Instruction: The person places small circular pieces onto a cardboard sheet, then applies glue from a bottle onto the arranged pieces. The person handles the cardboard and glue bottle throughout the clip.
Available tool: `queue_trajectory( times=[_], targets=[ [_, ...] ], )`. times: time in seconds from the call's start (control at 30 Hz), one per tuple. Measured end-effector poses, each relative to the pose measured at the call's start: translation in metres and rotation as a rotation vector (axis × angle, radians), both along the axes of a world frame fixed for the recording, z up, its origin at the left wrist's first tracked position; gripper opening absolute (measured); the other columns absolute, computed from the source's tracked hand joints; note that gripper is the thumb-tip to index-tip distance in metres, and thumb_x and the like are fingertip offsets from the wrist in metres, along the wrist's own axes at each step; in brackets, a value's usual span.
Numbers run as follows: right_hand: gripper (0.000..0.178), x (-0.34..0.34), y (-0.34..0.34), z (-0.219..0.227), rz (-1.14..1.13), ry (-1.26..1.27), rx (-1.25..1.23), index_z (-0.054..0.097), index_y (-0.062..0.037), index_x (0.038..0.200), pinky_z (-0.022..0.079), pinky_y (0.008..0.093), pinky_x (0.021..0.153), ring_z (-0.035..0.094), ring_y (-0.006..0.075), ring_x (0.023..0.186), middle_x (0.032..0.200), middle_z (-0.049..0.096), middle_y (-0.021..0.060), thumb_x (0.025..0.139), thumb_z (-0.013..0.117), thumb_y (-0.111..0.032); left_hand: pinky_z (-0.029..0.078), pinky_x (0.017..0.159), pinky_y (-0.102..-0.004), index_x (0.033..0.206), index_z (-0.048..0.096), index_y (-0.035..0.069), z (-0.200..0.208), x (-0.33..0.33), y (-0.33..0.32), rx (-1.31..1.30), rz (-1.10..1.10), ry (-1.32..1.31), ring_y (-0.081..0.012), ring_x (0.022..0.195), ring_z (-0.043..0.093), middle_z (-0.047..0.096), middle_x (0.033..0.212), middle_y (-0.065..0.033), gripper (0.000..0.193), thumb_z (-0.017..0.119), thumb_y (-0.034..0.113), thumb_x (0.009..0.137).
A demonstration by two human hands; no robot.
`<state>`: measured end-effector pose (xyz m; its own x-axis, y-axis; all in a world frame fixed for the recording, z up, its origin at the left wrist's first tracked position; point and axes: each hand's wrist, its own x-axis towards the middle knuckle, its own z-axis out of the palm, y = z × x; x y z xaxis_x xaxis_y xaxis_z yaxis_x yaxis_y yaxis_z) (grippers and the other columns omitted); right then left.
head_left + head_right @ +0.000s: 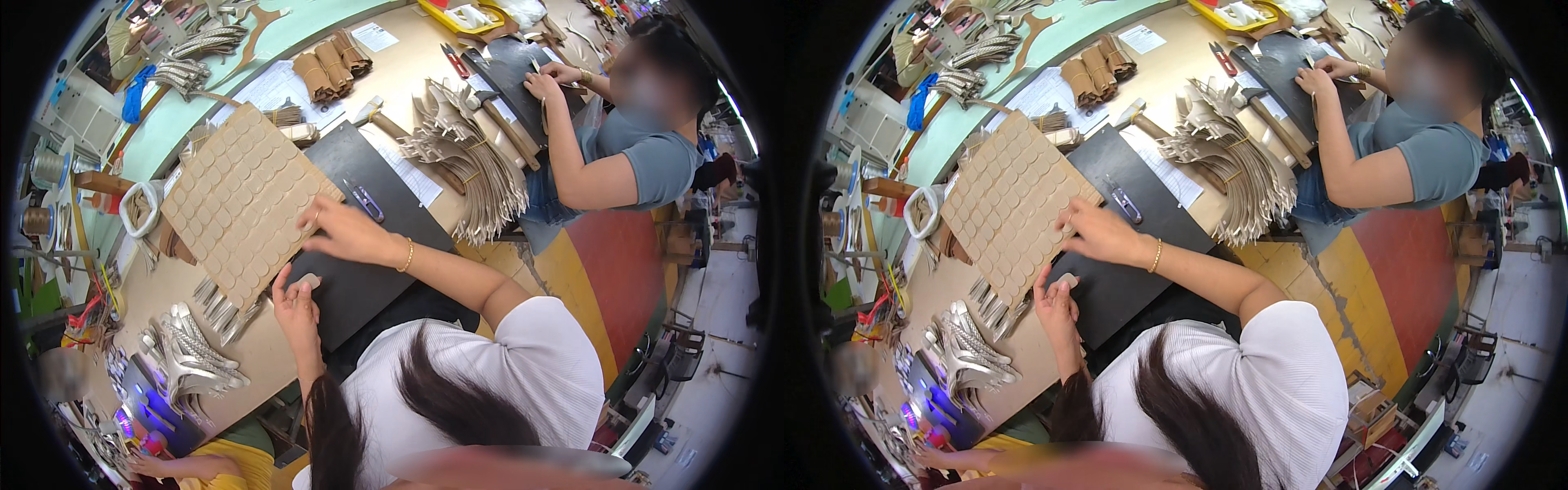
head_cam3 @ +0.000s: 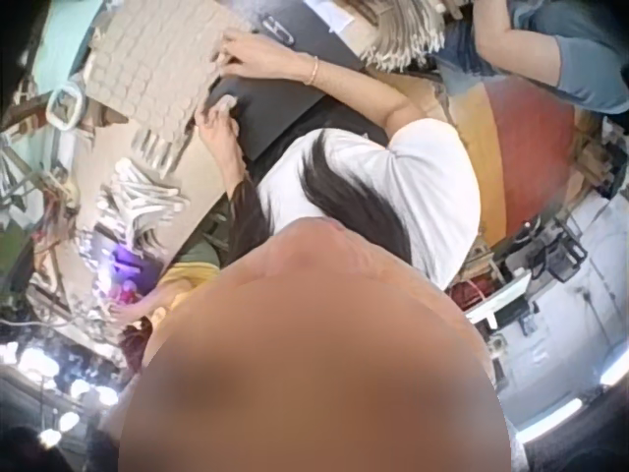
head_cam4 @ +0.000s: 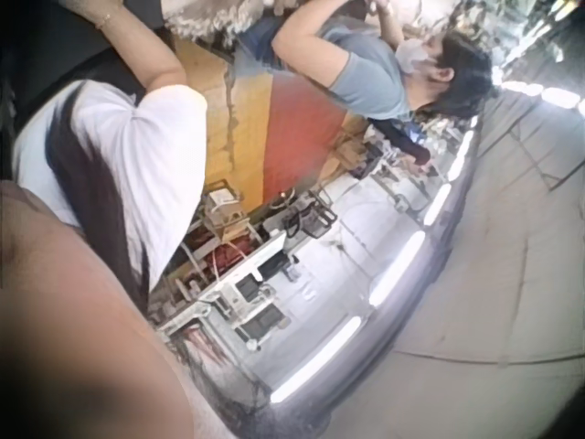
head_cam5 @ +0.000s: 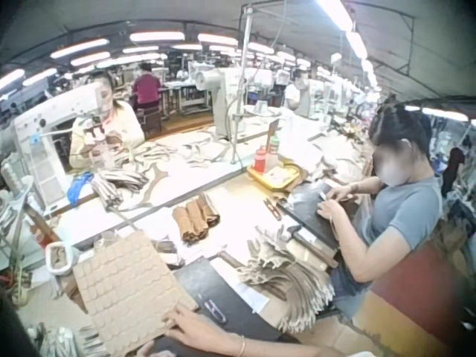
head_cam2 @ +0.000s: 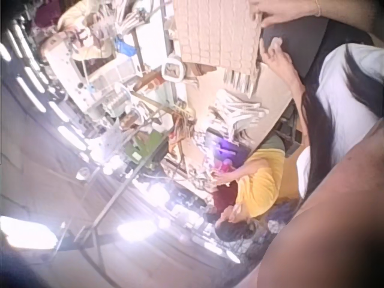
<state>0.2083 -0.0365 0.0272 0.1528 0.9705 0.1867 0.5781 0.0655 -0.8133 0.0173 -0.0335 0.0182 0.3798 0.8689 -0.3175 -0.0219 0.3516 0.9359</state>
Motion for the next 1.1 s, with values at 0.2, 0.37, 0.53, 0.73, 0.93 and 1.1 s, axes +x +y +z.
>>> queue_trajectory(
  times=[0.2, 0.37, 0.53, 0.73, 0.93, 1.1],
  targets=[
    [0.020, -0.011, -0.018, 0.014, 0.299, 0.212, -0.227, 0.066, -0.0009, 0.081, 0.048, 0.0369, 0.066, 0.064, 0.0294, 0.071, 0.075, 0.065, 0.0132, 0.075, 0.067, -0.020, 0.026, 0.036, -0.0164, 0.130, 0.037, 0.001, 0.007, 0.005, -0.004, 0.043, -0.041, -0.024, -0.0031, 0.039, 0.035, 0.061, 0.077, -0.0076, 0.040, 0.050, 0.015, 0.095],
    [0.020, -0.002, -0.019, 0.019, 0.080, 0.435, -0.199, 0.064, 0.0002, 0.097, 0.051, 0.0303, 0.060, 0.066, 0.0196, 0.063, 0.073, 0.066, 0.0114, 0.081, 0.061, -0.011, 0.028, 0.038, -0.0204, 0.120, 0.047, -0.001, 0.004, -0.001, 0.000, -0.604, 0.078, -0.557, -0.0066, 0.044, 0.036, 0.052, 0.079, -0.0060, 0.028, 0.046, 0.014, 0.096],
    [0.018, 0.016, -0.014, 0.010, -0.059, 0.760, -0.196, 0.059, 0.0037, 0.102, 0.053, 0.0242, 0.057, 0.067, 0.0150, 0.067, 0.083, 0.064, 0.0091, 0.088, 0.056, -0.006, 0.039, 0.059, -0.0245, 0.112, 0.053, 0.002, -0.002, -0.009, -0.004, -0.931, 0.143, -0.953, -0.0137, 0.073, 0.046, 0.050, 0.094, -0.0109, 0.023, 0.049, 0.000, 0.090],
    [0.017, 0.046, -0.007, -0.007, -0.290, 0.650, -0.253, 0.058, 0.0004, 0.100, 0.049, 0.0196, 0.052, 0.066, 0.0124, 0.068, 0.086, 0.062, 0.0057, 0.088, 0.061, -0.011, 0.044, 0.077, -0.0265, 0.111, 0.053, 0.001, -0.008, -0.009, -0.005, -0.876, 0.135, -0.959, -0.0244, 0.107, 0.051, 0.050, 0.117, -0.0188, 0.029, 0.051, -0.011, 0.085],
    [0.020, 0.050, 0.008, -0.009, -0.293, 0.338, -0.282, 0.065, -0.0004, 0.099, 0.047, 0.0198, 0.052, 0.064, 0.0083, 0.066, 0.078, 0.066, 0.0039, 0.086, 0.065, -0.015, 0.047, 0.091, -0.0289, 0.112, 0.051, -0.001, -0.007, -0.008, -0.008, -0.814, 0.118, -0.842, -0.0287, 0.119, 0.048, 0.048, 0.124, -0.0218, 0.026, 0.049, -0.009, 0.087],
    [0.022, 0.049, 0.022, -0.005, -0.223, 0.234, -0.318, 0.065, 0.0011, 0.102, 0.049, 0.0211, 0.055, 0.065, 0.0087, 0.066, 0.077, 0.066, 0.0046, 0.087, 0.063, -0.014, 0.044, 0.102, -0.0323, 0.112, 0.049, -0.005, -0.002, -0.009, -0.006, -0.777, 0.126, -0.803, -0.0329, 0.123, 0.046, 0.046, 0.126, -0.0258, 0.026, 0.049, -0.010, 0.087]
  ],
)
